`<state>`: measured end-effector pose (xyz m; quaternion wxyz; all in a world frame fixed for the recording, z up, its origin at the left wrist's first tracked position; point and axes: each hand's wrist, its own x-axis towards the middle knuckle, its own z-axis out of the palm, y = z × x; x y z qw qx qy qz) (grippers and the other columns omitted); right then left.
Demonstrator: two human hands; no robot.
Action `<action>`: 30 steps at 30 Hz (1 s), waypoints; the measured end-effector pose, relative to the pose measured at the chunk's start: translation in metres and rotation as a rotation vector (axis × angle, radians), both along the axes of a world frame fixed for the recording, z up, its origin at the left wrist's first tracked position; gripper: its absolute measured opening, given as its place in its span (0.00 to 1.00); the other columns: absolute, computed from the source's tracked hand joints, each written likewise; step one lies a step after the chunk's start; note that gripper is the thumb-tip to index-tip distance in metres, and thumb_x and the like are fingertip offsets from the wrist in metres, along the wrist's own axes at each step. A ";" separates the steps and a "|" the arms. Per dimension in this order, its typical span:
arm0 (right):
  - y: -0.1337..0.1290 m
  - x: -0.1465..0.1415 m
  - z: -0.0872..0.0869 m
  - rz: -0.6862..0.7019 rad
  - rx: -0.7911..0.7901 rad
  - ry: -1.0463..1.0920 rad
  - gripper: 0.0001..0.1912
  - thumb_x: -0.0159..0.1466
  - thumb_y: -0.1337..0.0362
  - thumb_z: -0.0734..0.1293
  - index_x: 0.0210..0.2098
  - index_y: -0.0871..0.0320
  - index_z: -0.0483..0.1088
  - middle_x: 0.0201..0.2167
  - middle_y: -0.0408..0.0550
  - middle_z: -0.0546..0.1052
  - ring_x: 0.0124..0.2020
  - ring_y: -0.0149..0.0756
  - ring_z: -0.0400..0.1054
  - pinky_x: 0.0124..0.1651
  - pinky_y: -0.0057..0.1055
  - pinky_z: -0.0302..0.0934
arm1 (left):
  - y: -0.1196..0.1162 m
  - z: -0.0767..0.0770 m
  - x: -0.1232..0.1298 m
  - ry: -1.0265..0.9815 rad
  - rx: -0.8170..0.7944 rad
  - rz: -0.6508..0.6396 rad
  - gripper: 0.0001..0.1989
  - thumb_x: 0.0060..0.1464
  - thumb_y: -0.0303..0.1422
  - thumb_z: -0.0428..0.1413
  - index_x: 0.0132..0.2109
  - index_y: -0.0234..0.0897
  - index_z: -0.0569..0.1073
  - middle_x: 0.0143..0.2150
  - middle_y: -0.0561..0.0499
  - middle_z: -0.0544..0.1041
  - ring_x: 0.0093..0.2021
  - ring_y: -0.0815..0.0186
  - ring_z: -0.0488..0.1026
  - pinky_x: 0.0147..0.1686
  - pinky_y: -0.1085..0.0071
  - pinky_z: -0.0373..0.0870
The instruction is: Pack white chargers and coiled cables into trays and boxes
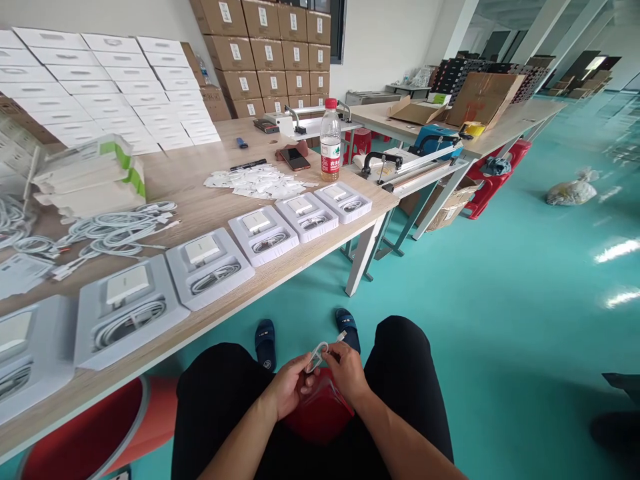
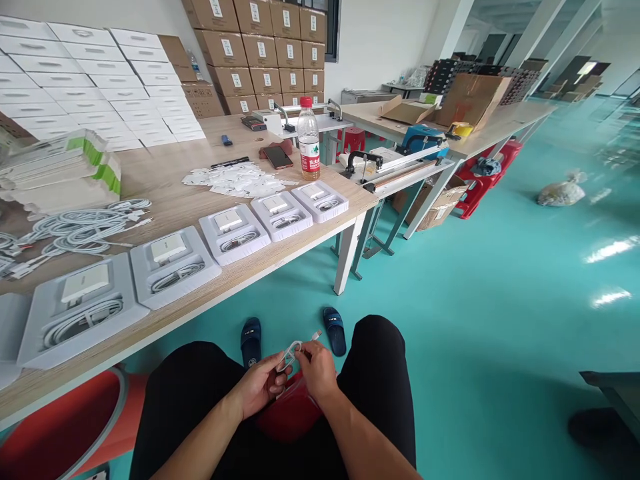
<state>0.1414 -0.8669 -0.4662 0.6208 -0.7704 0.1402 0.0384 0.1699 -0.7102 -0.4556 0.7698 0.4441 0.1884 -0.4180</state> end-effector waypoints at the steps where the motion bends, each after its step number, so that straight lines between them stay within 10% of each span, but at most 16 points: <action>1: 0.001 0.000 0.001 -0.018 -0.043 -0.032 0.11 0.62 0.57 0.65 0.34 0.56 0.77 0.35 0.49 0.77 0.37 0.41 0.70 0.42 0.35 0.62 | 0.000 0.000 0.001 -0.007 -0.003 0.006 0.20 0.50 0.40 0.65 0.25 0.36 0.64 0.25 0.52 0.71 0.19 0.77 0.60 0.18 0.79 0.50; 9: -0.002 -0.001 0.003 0.062 -0.357 -0.090 0.19 0.68 0.60 0.61 0.56 0.51 0.71 0.43 0.49 0.77 0.35 0.37 0.72 0.40 0.32 0.65 | 0.001 0.000 0.002 -0.045 0.015 -0.001 0.21 0.50 0.43 0.64 0.26 0.36 0.62 0.26 0.53 0.71 0.20 0.77 0.60 0.19 0.78 0.49; 15: -0.017 0.004 0.011 0.158 -0.574 -0.147 0.14 0.68 0.61 0.61 0.44 0.51 0.79 0.47 0.54 0.75 0.52 0.48 0.66 0.54 0.42 0.59 | 0.003 -0.002 0.000 -0.145 0.087 -0.080 0.22 0.47 0.47 0.65 0.25 0.37 0.63 0.24 0.54 0.72 0.18 0.77 0.59 0.18 0.76 0.47; 18: -0.024 0.007 0.010 0.203 -0.388 -0.137 0.10 0.65 0.64 0.65 0.40 0.52 0.79 0.58 0.53 0.71 0.62 0.52 0.59 0.60 0.46 0.56 | 0.006 -0.002 0.003 -0.201 0.139 -0.125 0.22 0.47 0.48 0.64 0.25 0.37 0.64 0.23 0.54 0.73 0.16 0.77 0.59 0.18 0.75 0.45; 21: -0.027 0.008 0.002 0.246 -0.144 -0.039 0.09 0.64 0.66 0.64 0.41 0.56 0.77 0.43 0.52 0.80 0.46 0.43 0.74 0.46 0.37 0.67 | 0.008 -0.001 0.006 -0.248 0.210 -0.121 0.23 0.46 0.50 0.64 0.27 0.37 0.64 0.22 0.55 0.74 0.17 0.75 0.63 0.18 0.75 0.44; 24: -0.025 0.008 -0.004 0.248 -0.104 -0.035 0.07 0.62 0.67 0.64 0.37 0.58 0.75 0.29 0.45 0.80 0.33 0.37 0.75 0.38 0.32 0.68 | 0.008 0.001 0.007 -0.252 0.266 -0.105 0.23 0.44 0.52 0.64 0.31 0.38 0.66 0.21 0.57 0.73 0.17 0.74 0.64 0.18 0.76 0.43; 30: -0.021 0.005 0.000 0.206 -0.108 -0.121 0.07 0.61 0.67 0.66 0.35 0.56 0.76 0.35 0.47 0.80 0.39 0.39 0.75 0.46 0.35 0.68 | 0.009 0.004 0.003 -0.111 0.310 -0.246 0.27 0.46 0.57 0.59 0.33 0.35 0.70 0.20 0.53 0.71 0.15 0.73 0.61 0.17 0.75 0.43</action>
